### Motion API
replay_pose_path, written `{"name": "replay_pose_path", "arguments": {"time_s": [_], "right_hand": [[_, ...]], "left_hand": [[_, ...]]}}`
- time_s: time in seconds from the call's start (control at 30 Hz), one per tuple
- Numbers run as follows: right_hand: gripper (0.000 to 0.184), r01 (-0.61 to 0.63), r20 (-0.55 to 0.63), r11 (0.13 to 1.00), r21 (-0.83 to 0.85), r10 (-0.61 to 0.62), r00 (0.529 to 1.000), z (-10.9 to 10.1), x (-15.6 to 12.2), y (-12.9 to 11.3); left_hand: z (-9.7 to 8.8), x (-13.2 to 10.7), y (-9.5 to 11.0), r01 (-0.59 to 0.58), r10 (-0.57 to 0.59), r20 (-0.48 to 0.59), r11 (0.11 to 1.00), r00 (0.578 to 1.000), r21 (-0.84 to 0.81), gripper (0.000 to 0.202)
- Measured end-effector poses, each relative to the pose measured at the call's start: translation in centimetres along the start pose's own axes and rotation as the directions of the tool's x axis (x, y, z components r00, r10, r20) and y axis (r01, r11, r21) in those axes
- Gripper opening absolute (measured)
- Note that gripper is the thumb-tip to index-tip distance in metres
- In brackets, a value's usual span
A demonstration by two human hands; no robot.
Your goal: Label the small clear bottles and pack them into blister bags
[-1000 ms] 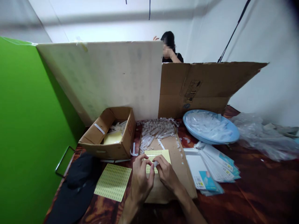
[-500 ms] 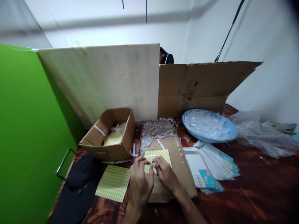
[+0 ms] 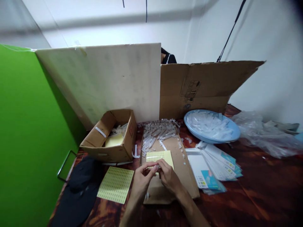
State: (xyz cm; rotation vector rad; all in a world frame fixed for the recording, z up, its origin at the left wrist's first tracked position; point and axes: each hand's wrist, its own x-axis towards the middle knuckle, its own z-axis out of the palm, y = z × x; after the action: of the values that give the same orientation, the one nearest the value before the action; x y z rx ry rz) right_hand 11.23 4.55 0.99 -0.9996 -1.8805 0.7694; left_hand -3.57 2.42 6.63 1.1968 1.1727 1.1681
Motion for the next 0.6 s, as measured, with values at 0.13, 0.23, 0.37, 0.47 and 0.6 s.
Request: {"name": "replay_pose_path", "arguments": {"time_s": [0.13,0.23,0.37,0.47,0.6], "right_hand": [[0.025,0.027,-0.019,1.0,-0.01,-0.027,0.999,-0.9,0.1,0.0],[0.024,0.034,-0.053,0.999,-0.005,-0.034,0.998,-1.8,0.5,-0.3],[0.021,0.002,-0.094,1.0,-0.012,-0.003,0.996,-2.7,0.6,-0.7],[0.018,-0.104,-0.125,0.993,-0.046,0.098,0.987,-3.4,0.1,-0.6],[0.02,-0.184,-0.225,0.971,-0.15,0.148,0.963,-5.4,-1.1,0.0]], "left_hand": [[0.7,0.6,0.5,-0.012,0.014,0.037,0.998,0.999,-0.064,0.025],[1.7,1.0,1.0,-0.077,0.08,0.058,0.995,0.995,-0.057,0.022],[3.1,1.4,0.5,-0.109,0.109,-0.006,0.994,0.994,0.012,0.024],[3.7,1.7,-0.7,-0.066,0.067,0.022,0.998,0.998,-0.016,0.034],[5.2,3.6,-2.2,-0.092,0.087,0.056,0.993,0.995,0.08,0.042]]}}
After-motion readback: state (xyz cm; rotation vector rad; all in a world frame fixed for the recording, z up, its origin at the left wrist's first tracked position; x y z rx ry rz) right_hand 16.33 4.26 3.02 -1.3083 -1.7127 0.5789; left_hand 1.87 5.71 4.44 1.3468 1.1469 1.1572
